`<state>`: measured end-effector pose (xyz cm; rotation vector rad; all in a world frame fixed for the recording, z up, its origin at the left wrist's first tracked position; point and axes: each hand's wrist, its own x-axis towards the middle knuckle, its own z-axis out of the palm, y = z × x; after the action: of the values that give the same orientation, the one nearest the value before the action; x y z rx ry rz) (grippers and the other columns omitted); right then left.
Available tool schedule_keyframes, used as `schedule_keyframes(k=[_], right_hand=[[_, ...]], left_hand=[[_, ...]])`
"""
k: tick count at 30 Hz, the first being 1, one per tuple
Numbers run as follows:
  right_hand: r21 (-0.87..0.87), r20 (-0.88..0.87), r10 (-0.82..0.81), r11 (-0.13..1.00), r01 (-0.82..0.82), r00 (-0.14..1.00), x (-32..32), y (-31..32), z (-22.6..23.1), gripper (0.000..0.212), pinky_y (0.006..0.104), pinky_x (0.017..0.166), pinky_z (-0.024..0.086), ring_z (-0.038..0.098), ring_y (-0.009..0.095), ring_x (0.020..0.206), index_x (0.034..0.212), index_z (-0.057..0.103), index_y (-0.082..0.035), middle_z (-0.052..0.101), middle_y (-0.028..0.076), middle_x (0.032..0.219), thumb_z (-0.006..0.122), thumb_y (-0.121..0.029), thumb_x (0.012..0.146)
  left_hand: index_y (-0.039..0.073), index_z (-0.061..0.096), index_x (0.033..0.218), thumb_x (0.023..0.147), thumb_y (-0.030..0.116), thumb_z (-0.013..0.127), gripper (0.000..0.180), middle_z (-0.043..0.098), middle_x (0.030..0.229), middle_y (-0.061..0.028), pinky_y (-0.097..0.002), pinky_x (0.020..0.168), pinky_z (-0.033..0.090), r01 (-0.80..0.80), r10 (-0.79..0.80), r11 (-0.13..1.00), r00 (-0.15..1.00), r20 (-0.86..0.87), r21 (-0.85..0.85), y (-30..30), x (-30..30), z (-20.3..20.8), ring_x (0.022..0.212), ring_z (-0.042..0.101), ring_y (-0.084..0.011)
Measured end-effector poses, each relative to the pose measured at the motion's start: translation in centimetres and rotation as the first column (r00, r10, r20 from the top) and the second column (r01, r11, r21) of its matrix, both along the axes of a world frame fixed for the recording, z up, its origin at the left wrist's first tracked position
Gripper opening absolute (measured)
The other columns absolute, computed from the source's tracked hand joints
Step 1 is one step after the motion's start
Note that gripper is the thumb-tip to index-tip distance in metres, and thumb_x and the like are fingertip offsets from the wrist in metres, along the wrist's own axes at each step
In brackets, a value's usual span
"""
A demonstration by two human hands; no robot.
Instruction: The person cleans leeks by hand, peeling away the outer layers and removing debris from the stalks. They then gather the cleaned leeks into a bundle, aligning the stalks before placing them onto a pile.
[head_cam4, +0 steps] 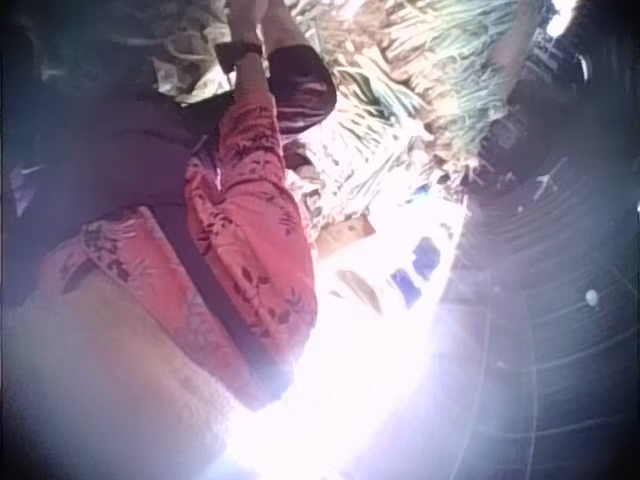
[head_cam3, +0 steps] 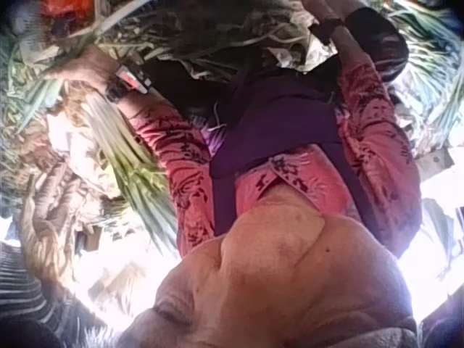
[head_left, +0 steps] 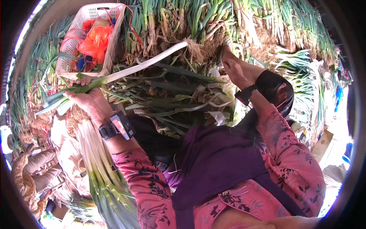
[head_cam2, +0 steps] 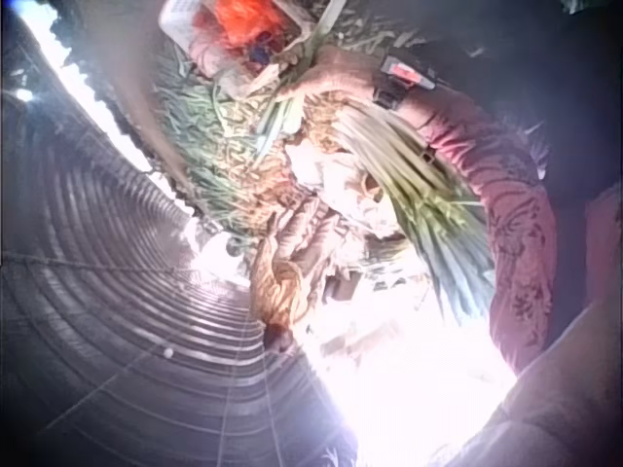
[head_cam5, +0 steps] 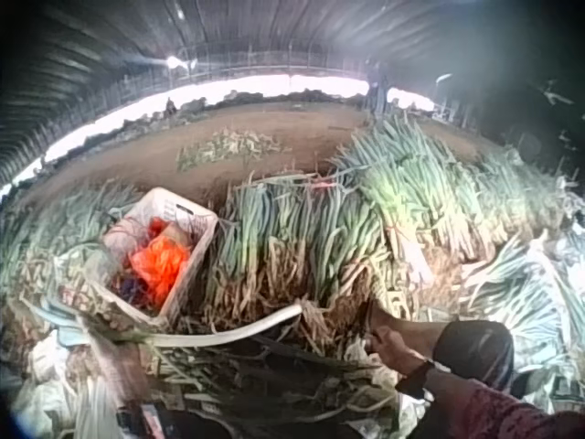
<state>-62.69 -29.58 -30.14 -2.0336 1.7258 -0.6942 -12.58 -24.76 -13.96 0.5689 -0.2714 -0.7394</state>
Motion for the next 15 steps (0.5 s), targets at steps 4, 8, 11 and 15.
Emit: schedule_keyframes(k=[4, 8, 11, 15], right_hand=[[-0.429, 0.091, 0.353, 0.858, -0.283, 0.931, 8.9, 0.8, 11.9, 0.019, 0.0393, 0.091, 0.047, 0.060, 0.026, 0.099, 0.106, 0.064, -0.009, 0.065, 0.009, 0.102, 0.062, -0.013, 0.087], [-0.574, -0.132, 0.507, 0.661, -0.482, 0.852, 15.6, -0.6, 15.9, 0.036, 0.0399, 0.086, 0.045, 0.058, 0.027, 0.097, 0.099, 0.059, 0.001, 0.063, 0.015, 0.097, 0.061, -0.033, 0.088], [-0.322, -0.145, 0.432, 0.830, -0.456, 0.890, 20.2, -1.6, 15.3, 0.036, 0.0431, 0.086, 0.046, 0.062, 0.027, 0.087, 0.106, 0.062, -0.001, 0.065, 0.014, 0.096, 0.057, -0.033, 0.092], [-0.198, 0.653, 0.368, 0.927, -0.319, 0.662, 22.7, -2.8, 14.4, 0.019, 0.0315, 0.056, 0.051, 0.057, 0.017, 0.057, 0.080, 0.066, -0.004, 0.056, 0.003, 0.061, 0.062, -0.019, 0.090]], left_hand=[[0.002, 0.050, 0.092, 0.093, 0.061, 0.040, 0.060, 0.049, 0.075, -0.0072, -0.0295, 0.059, 0.041, 0.081, -0.094, 0.988, 0.990, -0.101, -0.129, -0.7, -0.9, -0.6, 0.060, 0.042, -0.0171], [0.005, 0.052, 0.090, 0.089, 0.063, 0.048, 0.058, 0.049, 0.074, -0.0068, -0.0309, 0.056, 0.040, 0.136, -0.156, 0.973, 0.983, -0.096, -0.188, -1.5, -3.6, 0.8, 0.060, 0.042, -0.0178], [0.007, 0.054, 0.089, 0.085, 0.059, 0.058, 0.052, 0.049, 0.077, -0.0064, -0.0299, 0.055, 0.039, 0.236, -0.292, 0.916, 0.947, -0.135, -0.323, -1.8, -4.0, 0.9, 0.061, 0.042, -0.0174], [0.004, 0.051, 0.090, 0.082, 0.055, 0.063, 0.053, 0.045, 0.073, -0.0029, -0.0273, 0.053, 0.036, 0.204, -0.248, 0.922, 0.964, -0.099, -0.328, -1.7, -4.2, 1.9, 0.058, 0.040, -0.0140]])
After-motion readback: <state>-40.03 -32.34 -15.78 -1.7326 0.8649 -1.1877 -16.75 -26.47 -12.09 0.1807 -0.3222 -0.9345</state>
